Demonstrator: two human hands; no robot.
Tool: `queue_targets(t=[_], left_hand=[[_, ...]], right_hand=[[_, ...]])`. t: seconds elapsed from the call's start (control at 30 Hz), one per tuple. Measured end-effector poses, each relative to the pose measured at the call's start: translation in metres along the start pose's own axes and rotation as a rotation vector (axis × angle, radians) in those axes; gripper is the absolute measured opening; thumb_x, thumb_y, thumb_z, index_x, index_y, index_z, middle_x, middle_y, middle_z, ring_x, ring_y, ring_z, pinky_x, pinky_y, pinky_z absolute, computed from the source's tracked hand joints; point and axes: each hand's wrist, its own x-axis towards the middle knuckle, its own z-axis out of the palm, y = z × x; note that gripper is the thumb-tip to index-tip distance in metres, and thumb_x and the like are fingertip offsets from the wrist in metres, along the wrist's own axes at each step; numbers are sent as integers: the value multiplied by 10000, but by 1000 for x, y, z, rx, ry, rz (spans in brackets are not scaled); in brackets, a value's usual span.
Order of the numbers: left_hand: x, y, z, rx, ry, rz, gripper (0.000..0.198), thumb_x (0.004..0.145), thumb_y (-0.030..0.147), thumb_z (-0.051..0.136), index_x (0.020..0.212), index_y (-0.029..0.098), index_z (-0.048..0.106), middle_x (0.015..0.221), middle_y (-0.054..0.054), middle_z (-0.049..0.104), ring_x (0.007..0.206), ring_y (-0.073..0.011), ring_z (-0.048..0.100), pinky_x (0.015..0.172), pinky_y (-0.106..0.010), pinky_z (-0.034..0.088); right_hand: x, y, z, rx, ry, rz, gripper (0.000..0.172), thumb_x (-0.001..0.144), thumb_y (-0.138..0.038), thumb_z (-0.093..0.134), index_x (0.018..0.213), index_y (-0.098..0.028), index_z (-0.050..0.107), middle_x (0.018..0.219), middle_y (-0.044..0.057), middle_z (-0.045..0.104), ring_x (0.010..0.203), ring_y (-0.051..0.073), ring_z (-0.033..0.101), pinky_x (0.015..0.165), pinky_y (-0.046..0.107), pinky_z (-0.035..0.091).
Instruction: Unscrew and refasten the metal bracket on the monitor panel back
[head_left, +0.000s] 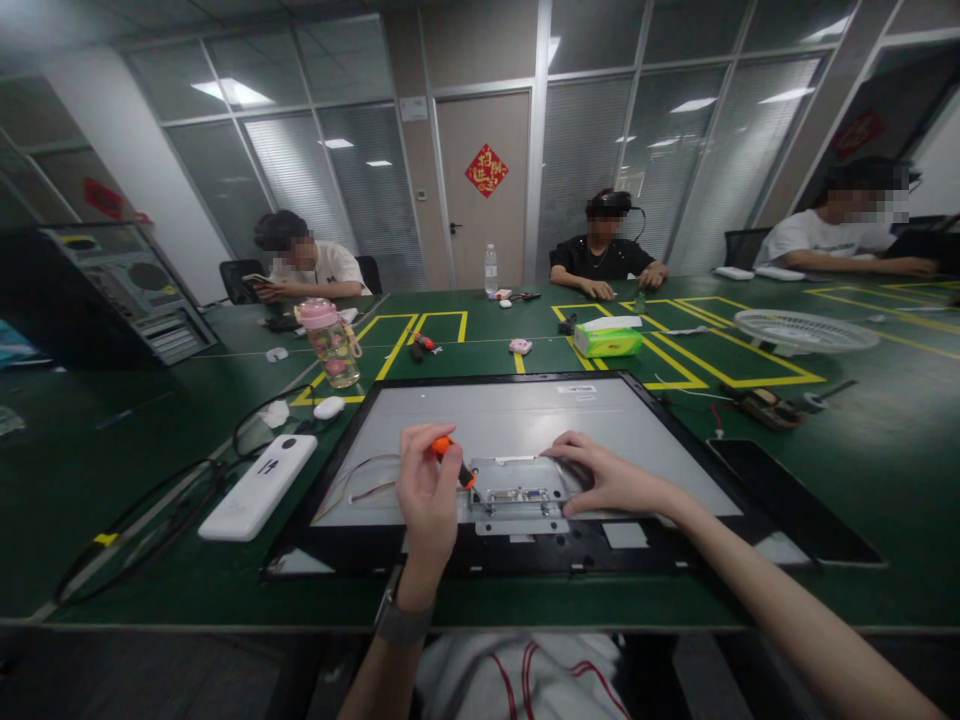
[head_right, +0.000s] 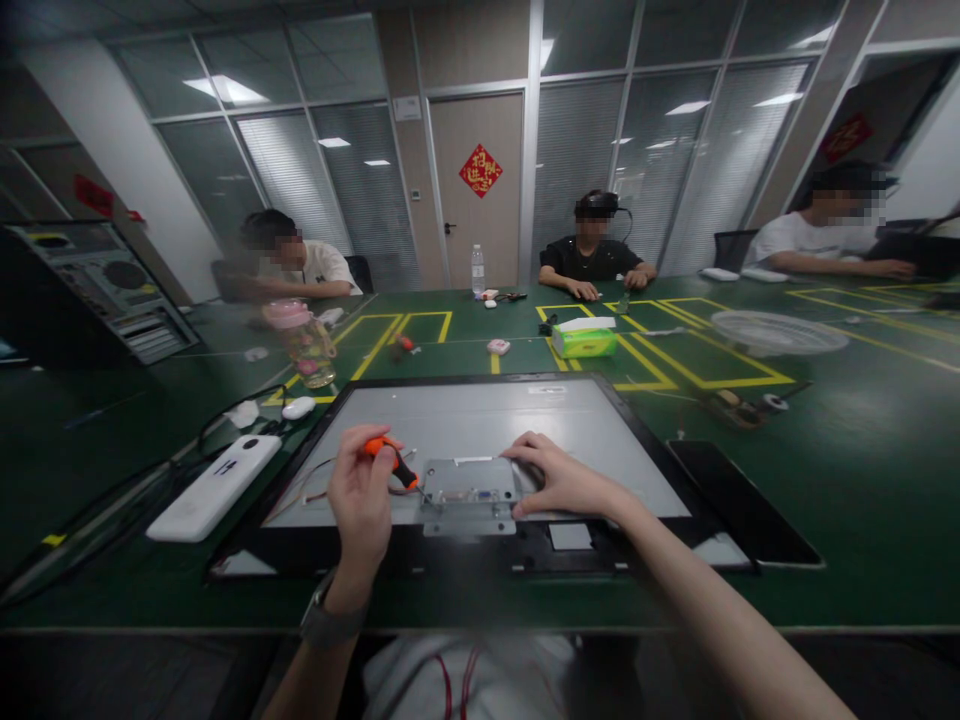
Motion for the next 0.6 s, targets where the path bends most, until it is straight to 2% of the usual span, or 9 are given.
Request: queue_targets(t=[0.17,0.33,0.47,0.53,0.6], left_hand=[[-3,-2,0,-90,8,-162,326,952,377,461,1103,180,673,1013,-75,640,905,-184,621,827,-306,487],[-1,-2,0,-2,-8,-63,232,882,365,602,1021,200,687,940,-46,591,801,-145,572,720,-243,477],[-2,-2,0,-82,-46,-181,321,946,395,476,1099,189,670,1030,-74,611,895,-168,605,798,-267,484],[-2,-2,0,-122,-41,-221,324,941,392,487,1115,185,663,1053,-82,627,937,-185,616,837,-287,483],[-1,-2,0,-108,-24,-184,280,908,373,554,1088,193,670,999,-66,625,878,-169,611,796,-272,487]], right_hand=[[0,1,0,-3,4,1,740,681,-523,777,1312,-220,534,1210,82,454,1172,287,465,1040,419,384],[0,0,0,2,-1,6,733,685,-535,766,1312,-234,534,1211,78,461,1168,290,468,1025,419,396],[0,2,1,0,3,-1,731,683,-529,772,1309,-234,537,1216,79,459,1159,283,470,1010,404,407],[0,3,1,-3,4,-1,738,680,-527,775,1312,-233,535,1214,79,457,1153,280,472,1004,400,412],[0,2,1,-4,3,1,737,683,-524,774,1315,-230,533,1218,80,454,1147,278,476,994,398,419]])
